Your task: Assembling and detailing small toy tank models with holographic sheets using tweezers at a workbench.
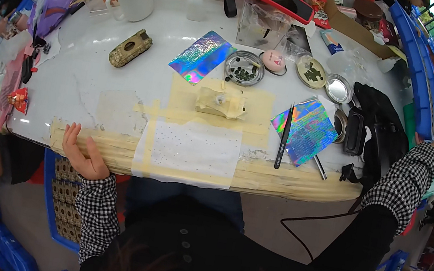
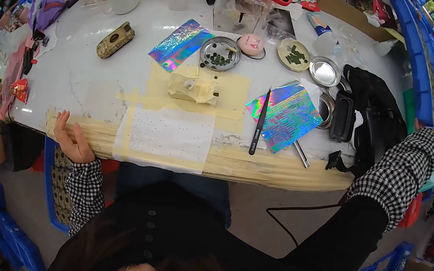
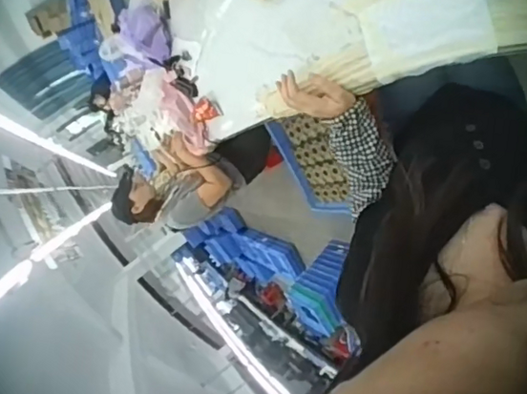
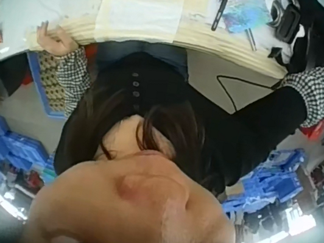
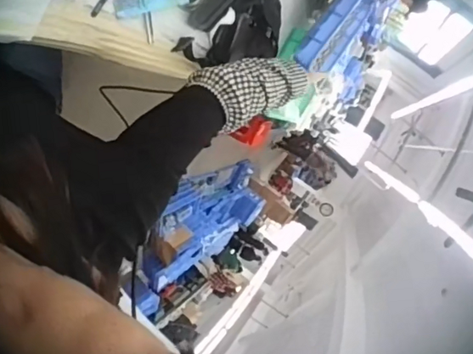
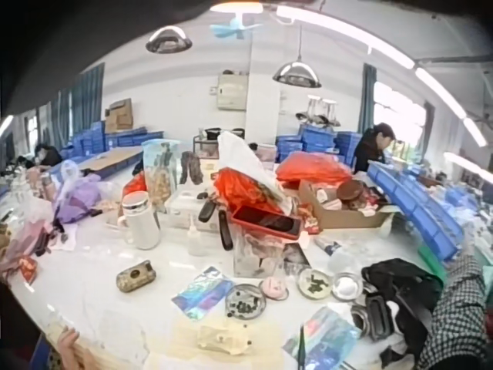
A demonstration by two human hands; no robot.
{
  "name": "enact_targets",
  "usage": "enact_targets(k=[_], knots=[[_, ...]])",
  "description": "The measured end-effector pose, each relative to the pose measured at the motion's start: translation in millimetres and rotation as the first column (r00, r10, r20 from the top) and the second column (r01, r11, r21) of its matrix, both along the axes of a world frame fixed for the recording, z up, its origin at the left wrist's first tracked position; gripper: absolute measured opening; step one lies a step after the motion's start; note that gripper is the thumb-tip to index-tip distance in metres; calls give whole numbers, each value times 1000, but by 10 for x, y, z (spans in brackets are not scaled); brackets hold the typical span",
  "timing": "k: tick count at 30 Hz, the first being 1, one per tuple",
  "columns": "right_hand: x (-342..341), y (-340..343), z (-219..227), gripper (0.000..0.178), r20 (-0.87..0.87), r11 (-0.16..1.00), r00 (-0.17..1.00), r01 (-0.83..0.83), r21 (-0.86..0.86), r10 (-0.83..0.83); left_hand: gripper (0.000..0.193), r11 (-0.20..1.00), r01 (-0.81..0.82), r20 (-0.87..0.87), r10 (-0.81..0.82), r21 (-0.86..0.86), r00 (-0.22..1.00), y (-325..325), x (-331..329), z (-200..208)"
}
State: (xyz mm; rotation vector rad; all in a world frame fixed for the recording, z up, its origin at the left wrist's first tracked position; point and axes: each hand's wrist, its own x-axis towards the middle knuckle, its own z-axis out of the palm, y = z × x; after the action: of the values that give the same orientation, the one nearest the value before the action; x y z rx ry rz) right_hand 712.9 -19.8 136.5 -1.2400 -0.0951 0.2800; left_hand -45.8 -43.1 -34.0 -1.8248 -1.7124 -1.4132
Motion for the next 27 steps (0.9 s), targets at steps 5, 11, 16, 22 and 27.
enact_targets(k=[5, 11, 16, 22, 27], knots=[[117, 4, -217, 60, -68, 995, 995, -72, -72, 67, 31, 1000, -29, 57, 28, 0, 998, -46, -23, -54], [1152, -23, -556, 50, -50, 990, 997, 57, 130, -51, 29, 1000, -25, 86, 24, 18, 996, -32, -14, -21], [1584, 158, -590, 49, 21, 975, 1000, -1, 223, -3, 28, 1000, 13, 105, -15, 17, 994, -15, -27, -35], [1422, 362, -334, 50, 71, 938, 997, -49, 344, 26, 26, 999, 5, 130, -11, 41, 991, -35, -33, -55], [1353, 412, -136, 51, 114, 899, 992, -90, 428, 45, 27, 997, 22, 125, -31, 71, 992, -4, -20, -62]])
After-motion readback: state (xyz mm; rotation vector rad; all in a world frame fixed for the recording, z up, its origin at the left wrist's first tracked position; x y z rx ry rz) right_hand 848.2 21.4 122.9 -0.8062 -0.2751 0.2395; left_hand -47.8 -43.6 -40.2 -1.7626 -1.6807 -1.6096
